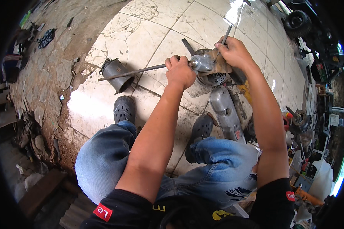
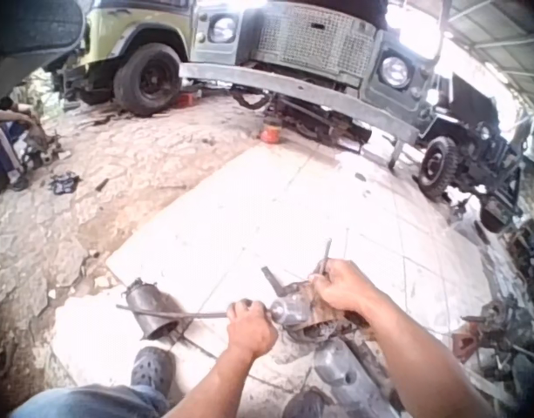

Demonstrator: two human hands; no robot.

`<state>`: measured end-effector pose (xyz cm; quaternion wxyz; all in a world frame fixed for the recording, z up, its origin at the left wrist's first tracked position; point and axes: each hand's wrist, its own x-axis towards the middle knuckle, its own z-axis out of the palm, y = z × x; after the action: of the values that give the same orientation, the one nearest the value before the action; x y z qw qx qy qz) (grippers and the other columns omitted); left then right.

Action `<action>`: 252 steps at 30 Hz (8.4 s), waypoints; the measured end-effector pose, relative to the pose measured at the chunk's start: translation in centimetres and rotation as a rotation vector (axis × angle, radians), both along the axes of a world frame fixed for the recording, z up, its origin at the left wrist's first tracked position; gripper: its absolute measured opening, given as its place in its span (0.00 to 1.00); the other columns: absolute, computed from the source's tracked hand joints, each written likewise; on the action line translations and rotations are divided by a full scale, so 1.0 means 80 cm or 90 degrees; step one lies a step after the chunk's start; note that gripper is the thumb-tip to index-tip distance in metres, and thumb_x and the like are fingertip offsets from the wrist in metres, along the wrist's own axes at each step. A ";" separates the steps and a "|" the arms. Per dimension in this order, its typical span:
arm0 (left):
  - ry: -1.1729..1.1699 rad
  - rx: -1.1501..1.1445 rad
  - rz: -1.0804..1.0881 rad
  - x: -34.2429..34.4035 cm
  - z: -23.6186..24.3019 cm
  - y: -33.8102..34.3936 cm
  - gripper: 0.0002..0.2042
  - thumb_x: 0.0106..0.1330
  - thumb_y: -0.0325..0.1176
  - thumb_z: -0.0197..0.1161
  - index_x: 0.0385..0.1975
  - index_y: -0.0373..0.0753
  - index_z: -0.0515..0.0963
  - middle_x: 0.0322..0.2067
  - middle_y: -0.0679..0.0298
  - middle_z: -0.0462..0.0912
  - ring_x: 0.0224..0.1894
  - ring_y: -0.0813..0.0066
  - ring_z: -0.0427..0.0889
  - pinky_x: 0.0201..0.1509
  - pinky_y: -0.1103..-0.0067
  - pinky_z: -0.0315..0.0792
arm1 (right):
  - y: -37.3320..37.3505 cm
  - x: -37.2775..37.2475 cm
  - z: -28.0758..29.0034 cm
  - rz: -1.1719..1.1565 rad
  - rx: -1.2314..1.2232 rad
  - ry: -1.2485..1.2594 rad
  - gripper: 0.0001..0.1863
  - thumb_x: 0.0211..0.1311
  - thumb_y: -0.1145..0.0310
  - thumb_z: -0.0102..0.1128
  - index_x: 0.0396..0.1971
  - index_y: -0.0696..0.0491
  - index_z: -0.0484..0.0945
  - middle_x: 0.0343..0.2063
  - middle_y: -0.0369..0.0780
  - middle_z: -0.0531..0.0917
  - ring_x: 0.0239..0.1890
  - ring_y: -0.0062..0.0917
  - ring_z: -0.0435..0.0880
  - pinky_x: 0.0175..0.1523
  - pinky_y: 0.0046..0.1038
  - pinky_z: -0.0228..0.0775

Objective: The person sits on the floor and uses a metal rod and a small tool to manipulate a cylindrical mechanical component. They repeatedly insert the rod into the component and adjust it with their hands, occasionally picking up and setting down other parts nearby.

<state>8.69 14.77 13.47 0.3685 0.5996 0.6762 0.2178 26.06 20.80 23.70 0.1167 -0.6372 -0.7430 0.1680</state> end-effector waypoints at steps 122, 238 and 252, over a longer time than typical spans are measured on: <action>0.029 -0.141 -0.050 -0.077 -0.065 0.025 0.33 0.73 0.62 0.34 0.68 0.45 0.62 0.71 0.40 0.47 0.72 0.33 0.30 0.74 0.48 0.32 | -0.237 -0.125 -0.120 -0.488 0.083 0.553 0.23 0.60 0.75 0.43 0.55 0.67 0.74 0.49 0.59 0.80 0.53 0.43 0.80 0.60 0.32 0.67; -0.054 -0.178 0.000 -0.055 -0.023 0.009 0.33 0.74 0.60 0.36 0.68 0.41 0.60 0.72 0.46 0.42 0.73 0.40 0.27 0.74 0.50 0.35 | -0.293 0.069 -0.354 -0.391 -0.072 0.015 0.22 0.52 0.58 0.64 0.42 0.57 0.76 0.32 0.48 0.81 0.39 0.46 0.83 0.45 0.41 0.75; 0.003 -0.199 -0.005 -0.059 -0.024 0.012 0.33 0.73 0.61 0.36 0.68 0.44 0.61 0.71 0.46 0.47 0.73 0.38 0.30 0.74 0.50 0.40 | -0.193 -0.103 -0.151 -0.670 -0.208 1.117 0.14 0.69 0.62 0.53 0.51 0.48 0.73 0.32 0.34 0.76 0.33 0.22 0.75 0.37 0.30 0.68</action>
<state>3.97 15.76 11.56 0.4565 0.5381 0.7005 0.1069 17.78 5.37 11.62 0.5878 -0.5429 0.0077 0.5997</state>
